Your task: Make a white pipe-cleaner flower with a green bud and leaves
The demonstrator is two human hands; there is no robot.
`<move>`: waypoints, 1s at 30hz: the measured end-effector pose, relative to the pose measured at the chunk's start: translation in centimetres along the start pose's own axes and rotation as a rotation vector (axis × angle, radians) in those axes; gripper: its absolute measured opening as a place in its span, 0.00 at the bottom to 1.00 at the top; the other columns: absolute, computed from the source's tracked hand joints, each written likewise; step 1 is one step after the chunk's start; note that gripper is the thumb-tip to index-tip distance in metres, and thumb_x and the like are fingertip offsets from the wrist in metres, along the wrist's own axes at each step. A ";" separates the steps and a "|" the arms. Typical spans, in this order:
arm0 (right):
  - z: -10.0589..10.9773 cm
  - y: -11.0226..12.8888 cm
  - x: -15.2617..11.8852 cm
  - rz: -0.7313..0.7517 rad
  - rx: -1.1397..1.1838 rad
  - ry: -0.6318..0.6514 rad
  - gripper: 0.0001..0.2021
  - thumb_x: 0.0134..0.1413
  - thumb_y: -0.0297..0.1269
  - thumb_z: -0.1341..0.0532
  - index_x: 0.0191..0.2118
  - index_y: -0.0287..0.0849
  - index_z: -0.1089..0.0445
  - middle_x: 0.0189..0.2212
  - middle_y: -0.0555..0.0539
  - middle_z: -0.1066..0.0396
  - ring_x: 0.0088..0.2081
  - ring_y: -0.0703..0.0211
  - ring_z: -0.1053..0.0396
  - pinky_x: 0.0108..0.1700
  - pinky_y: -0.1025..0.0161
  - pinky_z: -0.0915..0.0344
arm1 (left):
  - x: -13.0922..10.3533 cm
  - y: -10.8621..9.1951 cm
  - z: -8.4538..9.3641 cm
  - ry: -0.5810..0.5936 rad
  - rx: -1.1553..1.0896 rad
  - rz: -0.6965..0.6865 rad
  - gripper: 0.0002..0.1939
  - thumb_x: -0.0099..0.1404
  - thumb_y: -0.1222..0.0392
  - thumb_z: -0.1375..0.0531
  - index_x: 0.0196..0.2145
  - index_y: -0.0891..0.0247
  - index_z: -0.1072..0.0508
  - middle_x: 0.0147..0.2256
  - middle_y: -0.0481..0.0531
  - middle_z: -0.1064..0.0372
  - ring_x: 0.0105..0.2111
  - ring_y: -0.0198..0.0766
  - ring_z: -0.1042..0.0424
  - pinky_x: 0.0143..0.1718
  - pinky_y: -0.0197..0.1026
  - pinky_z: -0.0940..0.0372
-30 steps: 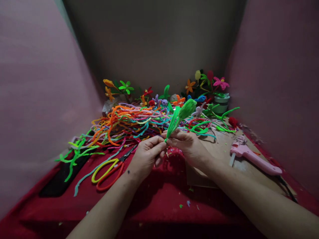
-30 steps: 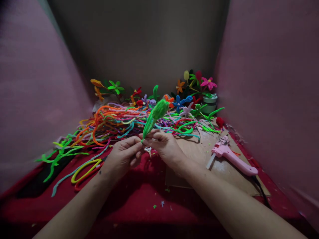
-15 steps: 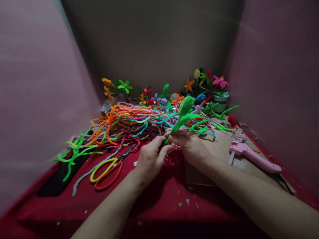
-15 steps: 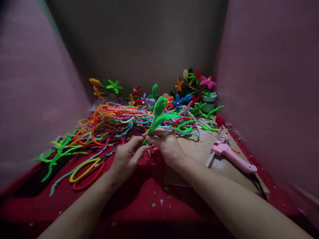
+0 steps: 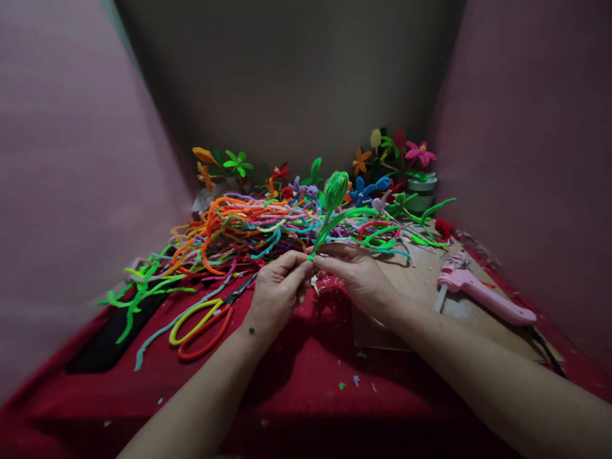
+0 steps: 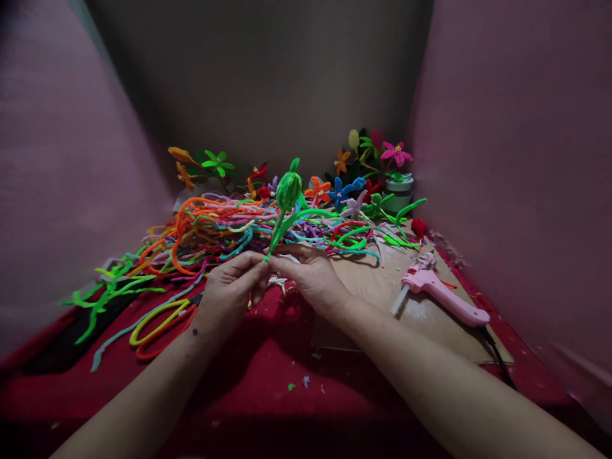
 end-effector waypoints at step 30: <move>0.4 -2.0 0.2 -0.033 0.098 0.011 0.11 0.45 0.40 0.36 0.35 0.41 0.24 0.29 0.49 0.29 0.28 0.64 0.35 0.32 0.63 0.39 | -0.4 -0.1 -0.4 0.022 0.139 -0.048 0.07 0.60 0.58 0.44 0.28 0.64 0.31 0.19 0.43 0.38 0.15 0.26 0.39 0.17 0.30 0.43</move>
Point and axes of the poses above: each hand's wrist, its own x-axis towards the middle knuckle, its own z-axis out of the back of the hand, y = z × x, the point moved 8 cm from there along x, towards the middle knuckle
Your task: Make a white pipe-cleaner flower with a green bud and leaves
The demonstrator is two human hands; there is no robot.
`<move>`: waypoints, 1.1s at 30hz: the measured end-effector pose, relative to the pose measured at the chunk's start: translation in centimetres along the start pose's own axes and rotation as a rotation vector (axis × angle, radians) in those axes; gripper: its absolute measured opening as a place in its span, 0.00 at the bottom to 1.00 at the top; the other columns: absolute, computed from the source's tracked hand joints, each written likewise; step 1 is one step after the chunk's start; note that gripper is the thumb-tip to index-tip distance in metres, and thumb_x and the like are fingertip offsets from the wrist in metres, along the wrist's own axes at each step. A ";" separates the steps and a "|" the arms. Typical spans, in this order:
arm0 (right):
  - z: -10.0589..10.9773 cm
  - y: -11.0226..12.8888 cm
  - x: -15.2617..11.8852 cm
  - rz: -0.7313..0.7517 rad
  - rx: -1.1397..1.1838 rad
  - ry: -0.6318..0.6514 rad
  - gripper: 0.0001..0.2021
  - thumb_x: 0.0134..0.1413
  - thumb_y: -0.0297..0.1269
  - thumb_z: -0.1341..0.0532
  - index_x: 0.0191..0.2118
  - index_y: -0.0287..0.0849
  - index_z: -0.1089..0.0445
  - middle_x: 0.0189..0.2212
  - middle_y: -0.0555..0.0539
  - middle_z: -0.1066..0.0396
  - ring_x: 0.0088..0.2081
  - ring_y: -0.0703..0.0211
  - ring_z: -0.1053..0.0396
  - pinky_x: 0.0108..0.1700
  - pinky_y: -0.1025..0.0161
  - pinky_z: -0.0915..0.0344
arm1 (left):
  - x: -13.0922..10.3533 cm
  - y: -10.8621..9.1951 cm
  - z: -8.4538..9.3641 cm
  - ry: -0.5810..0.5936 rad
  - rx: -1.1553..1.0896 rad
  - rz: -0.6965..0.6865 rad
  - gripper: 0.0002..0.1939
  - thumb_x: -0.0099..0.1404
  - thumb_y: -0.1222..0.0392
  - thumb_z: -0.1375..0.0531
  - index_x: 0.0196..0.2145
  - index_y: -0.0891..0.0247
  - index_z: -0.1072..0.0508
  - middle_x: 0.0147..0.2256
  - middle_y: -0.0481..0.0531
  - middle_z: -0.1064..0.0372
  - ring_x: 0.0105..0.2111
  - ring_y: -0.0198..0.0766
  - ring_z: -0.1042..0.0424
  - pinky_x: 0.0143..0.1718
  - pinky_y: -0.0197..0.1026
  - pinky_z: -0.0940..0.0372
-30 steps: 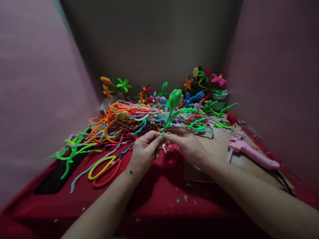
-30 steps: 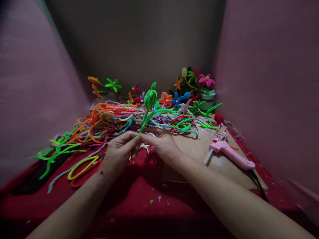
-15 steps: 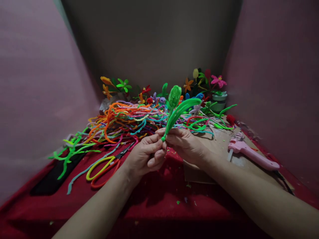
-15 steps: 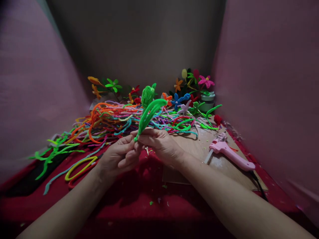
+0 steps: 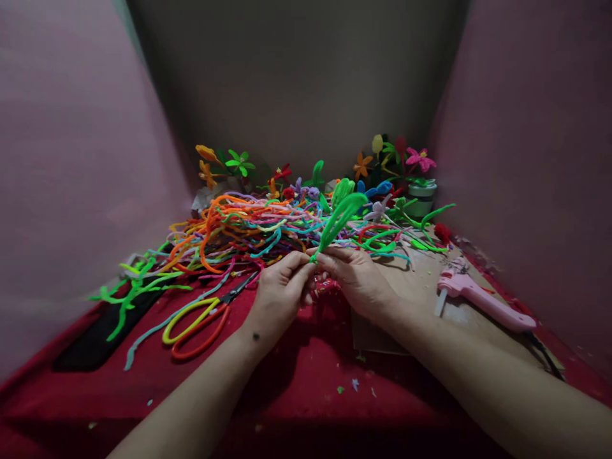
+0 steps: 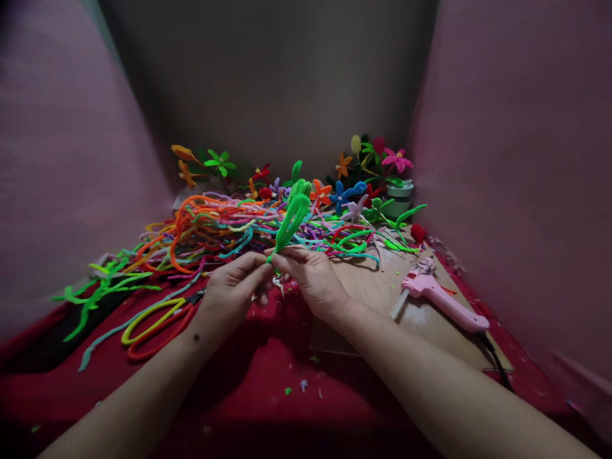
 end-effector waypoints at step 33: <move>-1.3 0.1 -0.1 -0.076 0.188 0.181 0.09 0.43 0.33 0.34 0.35 0.43 0.24 0.26 0.52 0.27 0.30 0.66 0.31 0.39 0.65 0.37 | -0.6 1.4 -2.7 0.410 -0.798 0.344 0.08 0.60 0.64 0.42 0.39 0.61 0.31 0.16 0.41 0.42 0.10 0.21 0.53 0.09 0.24 0.52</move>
Point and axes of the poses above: each hand's wrist, its own x-axis towards the middle knuckle, its own z-axis out of the back of the hand, y = z × x, the point moved 8 cm from there along x, towards the middle knuckle
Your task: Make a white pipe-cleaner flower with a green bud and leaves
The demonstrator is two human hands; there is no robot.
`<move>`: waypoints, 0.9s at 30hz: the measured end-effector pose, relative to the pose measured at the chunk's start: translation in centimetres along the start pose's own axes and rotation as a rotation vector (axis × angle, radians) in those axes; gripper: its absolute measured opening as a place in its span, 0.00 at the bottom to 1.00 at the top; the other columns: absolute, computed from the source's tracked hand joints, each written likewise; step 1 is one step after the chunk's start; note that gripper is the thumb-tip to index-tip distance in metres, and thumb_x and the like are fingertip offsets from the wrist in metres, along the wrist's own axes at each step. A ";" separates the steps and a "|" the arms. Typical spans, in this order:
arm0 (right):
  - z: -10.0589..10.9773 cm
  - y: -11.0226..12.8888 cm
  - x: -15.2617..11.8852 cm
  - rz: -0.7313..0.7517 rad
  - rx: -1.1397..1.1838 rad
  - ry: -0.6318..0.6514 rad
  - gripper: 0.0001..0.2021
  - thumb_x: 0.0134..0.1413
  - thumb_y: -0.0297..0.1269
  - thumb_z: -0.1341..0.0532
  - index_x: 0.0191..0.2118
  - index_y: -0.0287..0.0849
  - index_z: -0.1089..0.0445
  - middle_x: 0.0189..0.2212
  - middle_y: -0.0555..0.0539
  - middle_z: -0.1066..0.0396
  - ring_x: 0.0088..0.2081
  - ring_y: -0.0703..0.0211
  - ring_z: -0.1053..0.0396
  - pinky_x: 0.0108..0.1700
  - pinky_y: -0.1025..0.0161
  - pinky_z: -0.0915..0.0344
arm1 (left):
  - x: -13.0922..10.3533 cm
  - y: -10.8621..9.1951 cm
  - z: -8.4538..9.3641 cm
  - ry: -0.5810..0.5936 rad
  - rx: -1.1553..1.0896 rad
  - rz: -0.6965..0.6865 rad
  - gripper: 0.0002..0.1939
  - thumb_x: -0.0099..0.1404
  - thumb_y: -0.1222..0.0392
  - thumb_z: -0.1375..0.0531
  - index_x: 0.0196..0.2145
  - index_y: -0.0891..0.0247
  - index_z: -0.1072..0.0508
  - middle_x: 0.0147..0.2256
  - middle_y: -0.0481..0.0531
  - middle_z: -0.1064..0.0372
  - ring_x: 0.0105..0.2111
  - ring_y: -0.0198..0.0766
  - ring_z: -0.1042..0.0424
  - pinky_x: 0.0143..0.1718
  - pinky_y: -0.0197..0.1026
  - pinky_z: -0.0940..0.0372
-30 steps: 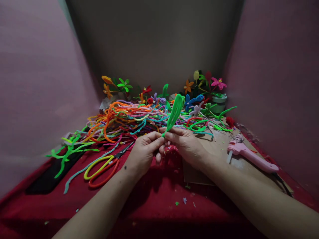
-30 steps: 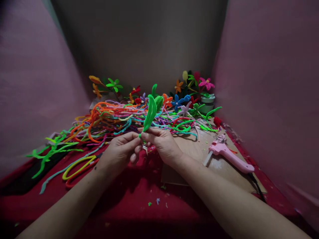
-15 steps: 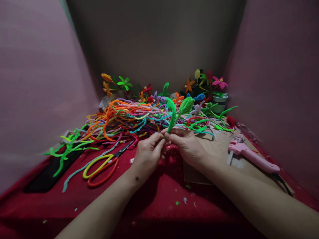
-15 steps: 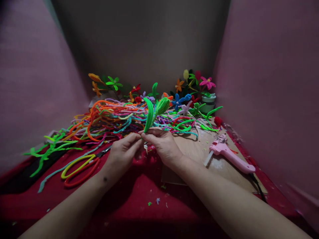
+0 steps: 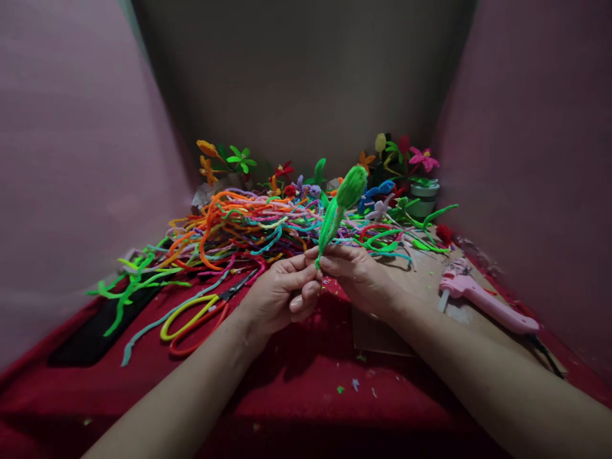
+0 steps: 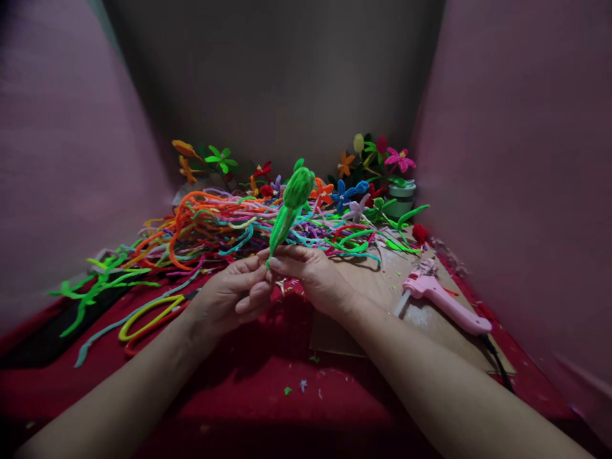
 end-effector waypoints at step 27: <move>0.6 -1.1 0.0 -0.028 0.001 -0.056 0.10 0.45 0.36 0.35 0.36 0.39 0.27 0.22 0.50 0.30 0.21 0.63 0.33 0.28 0.62 0.36 | 0.0 -1.0 1.2 -0.261 0.425 -0.116 0.10 0.58 0.56 0.41 0.25 0.66 0.32 0.20 0.46 0.32 0.14 0.28 0.35 0.14 0.30 0.40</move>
Point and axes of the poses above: each hand's wrist, its own x-axis towards the middle knuckle, its own z-axis out of the back of the hand, y = z × x, the point moved 8 cm from there along x, towards the middle knuckle
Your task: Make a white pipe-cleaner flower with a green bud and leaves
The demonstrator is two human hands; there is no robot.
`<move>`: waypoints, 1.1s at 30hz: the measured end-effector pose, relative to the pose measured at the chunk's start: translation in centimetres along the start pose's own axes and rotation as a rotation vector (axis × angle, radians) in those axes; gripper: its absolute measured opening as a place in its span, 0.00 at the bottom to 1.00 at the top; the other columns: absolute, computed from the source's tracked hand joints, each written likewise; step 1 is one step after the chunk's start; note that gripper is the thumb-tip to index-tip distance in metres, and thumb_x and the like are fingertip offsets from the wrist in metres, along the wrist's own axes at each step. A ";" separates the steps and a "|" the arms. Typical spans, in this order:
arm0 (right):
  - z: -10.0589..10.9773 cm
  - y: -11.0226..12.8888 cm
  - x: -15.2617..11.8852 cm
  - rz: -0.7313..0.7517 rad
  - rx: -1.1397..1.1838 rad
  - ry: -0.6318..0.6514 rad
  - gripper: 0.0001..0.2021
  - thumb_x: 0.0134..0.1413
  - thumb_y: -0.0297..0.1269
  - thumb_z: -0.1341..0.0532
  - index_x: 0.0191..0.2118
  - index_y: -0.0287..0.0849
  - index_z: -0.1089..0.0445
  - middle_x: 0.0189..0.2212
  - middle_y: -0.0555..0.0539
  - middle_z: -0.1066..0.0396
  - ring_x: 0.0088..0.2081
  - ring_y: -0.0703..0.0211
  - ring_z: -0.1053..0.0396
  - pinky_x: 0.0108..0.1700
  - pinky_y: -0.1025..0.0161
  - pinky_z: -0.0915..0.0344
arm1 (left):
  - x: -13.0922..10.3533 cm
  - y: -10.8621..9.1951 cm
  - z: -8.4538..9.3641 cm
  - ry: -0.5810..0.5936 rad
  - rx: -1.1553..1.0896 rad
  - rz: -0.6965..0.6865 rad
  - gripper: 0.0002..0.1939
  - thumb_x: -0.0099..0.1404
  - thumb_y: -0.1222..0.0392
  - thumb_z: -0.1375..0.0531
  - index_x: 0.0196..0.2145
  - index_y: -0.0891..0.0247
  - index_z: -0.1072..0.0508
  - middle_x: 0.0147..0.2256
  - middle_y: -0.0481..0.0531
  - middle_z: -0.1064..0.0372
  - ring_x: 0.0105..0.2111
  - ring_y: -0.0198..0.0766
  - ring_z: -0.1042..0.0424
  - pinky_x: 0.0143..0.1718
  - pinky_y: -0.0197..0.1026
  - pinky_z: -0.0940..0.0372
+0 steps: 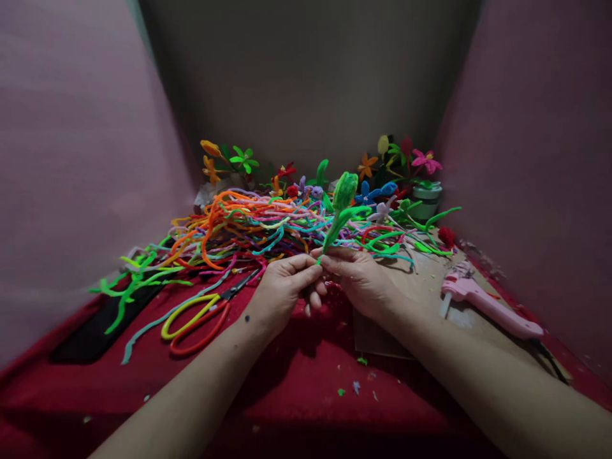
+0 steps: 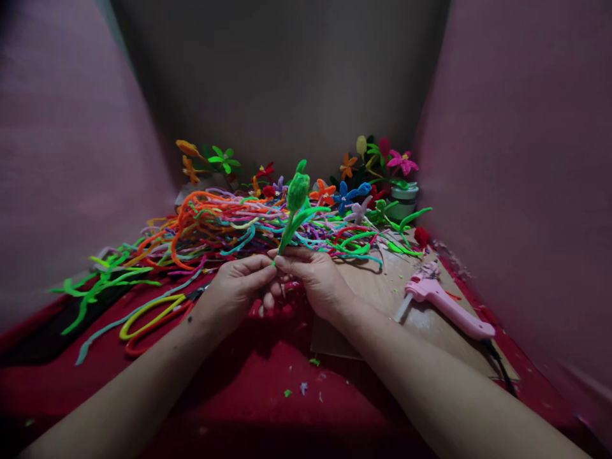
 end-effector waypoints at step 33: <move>0.4 0.2 -0.3 0.022 -0.081 -0.122 0.08 0.44 0.38 0.35 0.32 0.41 0.26 0.25 0.51 0.30 0.26 0.63 0.34 0.32 0.63 0.36 | -0.8 -2.1 0.7 -0.201 0.443 -0.266 0.08 0.60 0.58 0.45 0.27 0.63 0.31 0.18 0.43 0.38 0.16 0.28 0.39 0.20 0.31 0.43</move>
Point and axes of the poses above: each hand's wrist, its own x-axis towards the middle knuckle, its own z-axis out of the back of the hand, y = z × x, the point moved 8 cm from there along x, towards the middle knuckle
